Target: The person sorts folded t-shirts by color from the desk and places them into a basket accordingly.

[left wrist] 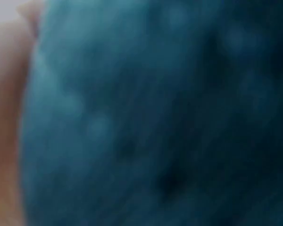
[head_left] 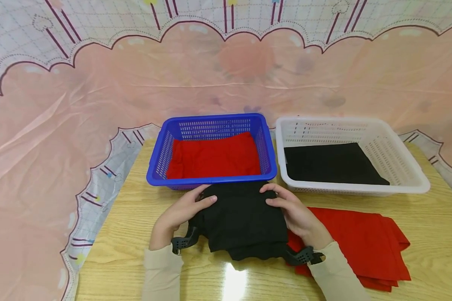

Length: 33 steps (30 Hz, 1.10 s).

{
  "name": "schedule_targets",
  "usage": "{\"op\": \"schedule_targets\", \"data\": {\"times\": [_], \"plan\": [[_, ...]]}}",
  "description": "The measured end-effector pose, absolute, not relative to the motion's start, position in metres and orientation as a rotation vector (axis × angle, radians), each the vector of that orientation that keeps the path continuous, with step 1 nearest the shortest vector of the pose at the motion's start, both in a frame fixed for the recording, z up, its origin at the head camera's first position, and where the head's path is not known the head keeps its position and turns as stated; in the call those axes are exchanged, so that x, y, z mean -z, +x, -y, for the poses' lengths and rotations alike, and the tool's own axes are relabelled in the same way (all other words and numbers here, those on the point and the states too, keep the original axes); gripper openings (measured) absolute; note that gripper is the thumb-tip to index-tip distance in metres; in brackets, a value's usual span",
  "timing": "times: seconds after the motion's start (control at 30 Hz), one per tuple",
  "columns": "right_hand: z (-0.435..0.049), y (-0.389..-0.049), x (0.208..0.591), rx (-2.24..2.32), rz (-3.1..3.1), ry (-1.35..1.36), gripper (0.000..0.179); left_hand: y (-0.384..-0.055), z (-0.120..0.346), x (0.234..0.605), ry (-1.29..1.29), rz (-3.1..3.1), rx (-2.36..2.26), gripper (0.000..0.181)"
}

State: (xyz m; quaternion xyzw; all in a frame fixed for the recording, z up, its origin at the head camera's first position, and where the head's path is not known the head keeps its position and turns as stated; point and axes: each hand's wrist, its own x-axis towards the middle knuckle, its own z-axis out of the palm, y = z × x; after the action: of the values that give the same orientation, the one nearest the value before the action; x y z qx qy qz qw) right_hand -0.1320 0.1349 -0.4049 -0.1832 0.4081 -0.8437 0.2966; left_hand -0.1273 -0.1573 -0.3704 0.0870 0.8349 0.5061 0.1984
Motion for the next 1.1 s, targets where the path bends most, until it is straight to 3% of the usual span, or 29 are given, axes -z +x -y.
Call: {"op": "schedule_targets", "data": {"times": [0.2, 0.57, 0.8, 1.1], "plan": [[-0.137, -0.131, 0.398, 2.256, -0.975, -0.536, 0.034, -0.133, 0.168, 0.390, 0.264, -2.278, -1.484, 0.062], [-0.139, -0.129, 0.386, 2.296, -0.891, -0.564, 0.037, -0.133, 0.170, 0.386, 0.465, -1.942, -1.862, 0.048], [-0.144, -0.126, 0.380, 2.363, -0.843, -0.390, 0.041, -0.132, 0.163, 0.378, 0.613, -1.584, -2.095, 0.053], [-0.149, -0.122, 0.373, 2.426, -0.768, -0.346, 0.050, -0.130, 0.151, 0.371, 0.577, -1.591, -2.173, 0.057]]}}
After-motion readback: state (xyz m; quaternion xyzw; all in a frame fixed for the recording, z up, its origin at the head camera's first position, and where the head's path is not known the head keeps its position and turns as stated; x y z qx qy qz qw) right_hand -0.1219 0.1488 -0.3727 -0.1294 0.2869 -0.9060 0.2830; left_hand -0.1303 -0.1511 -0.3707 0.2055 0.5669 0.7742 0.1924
